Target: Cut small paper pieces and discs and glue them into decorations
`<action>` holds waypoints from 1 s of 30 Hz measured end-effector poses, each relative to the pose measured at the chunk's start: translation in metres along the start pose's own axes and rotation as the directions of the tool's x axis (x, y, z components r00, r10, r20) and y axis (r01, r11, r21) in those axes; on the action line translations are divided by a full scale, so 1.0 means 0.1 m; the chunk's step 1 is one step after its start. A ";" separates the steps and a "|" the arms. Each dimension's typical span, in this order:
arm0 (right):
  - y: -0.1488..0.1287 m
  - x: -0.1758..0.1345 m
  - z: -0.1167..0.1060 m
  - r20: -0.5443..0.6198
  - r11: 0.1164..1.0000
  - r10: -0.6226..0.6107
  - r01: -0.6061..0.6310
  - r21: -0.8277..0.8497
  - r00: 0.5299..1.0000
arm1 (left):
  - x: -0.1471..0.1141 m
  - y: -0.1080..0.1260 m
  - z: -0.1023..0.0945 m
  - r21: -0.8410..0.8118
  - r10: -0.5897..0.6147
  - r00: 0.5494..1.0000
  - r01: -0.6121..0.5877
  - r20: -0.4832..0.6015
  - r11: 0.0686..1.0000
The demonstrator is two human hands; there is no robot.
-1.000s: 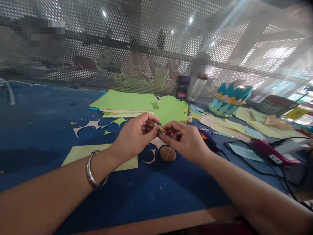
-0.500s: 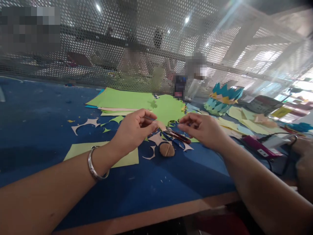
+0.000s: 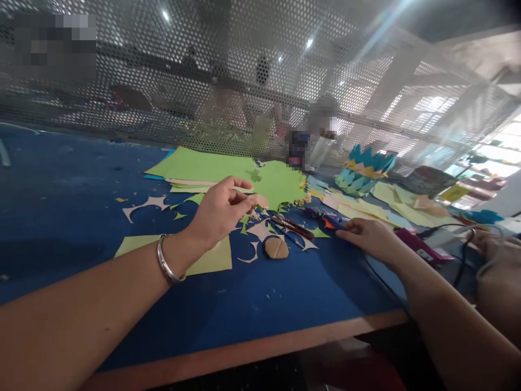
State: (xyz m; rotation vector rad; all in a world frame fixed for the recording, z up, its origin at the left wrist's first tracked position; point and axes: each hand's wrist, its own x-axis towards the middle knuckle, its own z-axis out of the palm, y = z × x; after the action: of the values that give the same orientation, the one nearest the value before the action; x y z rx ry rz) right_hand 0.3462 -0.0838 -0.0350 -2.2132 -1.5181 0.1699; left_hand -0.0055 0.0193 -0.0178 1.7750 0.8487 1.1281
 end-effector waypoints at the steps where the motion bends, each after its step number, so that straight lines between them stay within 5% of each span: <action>1: -0.01 0.01 0.00 0.017 0.996 0.046 -0.047 0.078 0.999 | 0.01 0.00 0.00 -0.009 -0.010 1.000 0.010 -0.001 1.000; 5: 0.01 -0.02 -0.01 0.160 0.827 0.202 -0.256 0.501 0.966 | 0.02 0.01 -0.01 -0.025 -0.027 1.000 0.027 -0.010 0.999; 9: 0.00 -0.12 -0.09 0.227 0.517 0.174 -0.285 0.807 0.958 | 0.02 0.01 -0.01 -0.046 -0.056 0.998 0.055 -0.019 0.997; 13: -0.13 -0.26 -0.20 0.294 0.223 0.067 -0.302 0.927 0.953 | 0.02 0.01 -0.01 -0.047 -0.079 0.997 0.078 -0.017 0.996; 16: -0.26 -0.37 -0.22 0.324 0.184 -0.060 -0.308 0.933 0.944 | 0.01 0.03 -0.02 -0.041 -0.099 0.995 0.099 -0.010 0.994; 20: -0.46 -0.52 -0.20 0.225 0.250 -0.178 -0.177 0.952 0.958 | -0.01 0.07 -0.03 -0.023 -0.120 0.993 0.120 0.006 0.993; 30: -0.77 -0.62 -0.16 0.082 0.186 -0.255 -0.034 0.982 0.964 | -0.07 0.06 0.05 -0.085 -0.186 0.973 0.198 0.133 0.976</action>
State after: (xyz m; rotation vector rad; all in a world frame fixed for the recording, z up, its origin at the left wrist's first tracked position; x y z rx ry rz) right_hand 0.2624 -0.1225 0.0031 -0.9695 -1.0653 1.0822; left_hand -0.0026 0.0097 -0.0159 1.6264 0.8553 0.9077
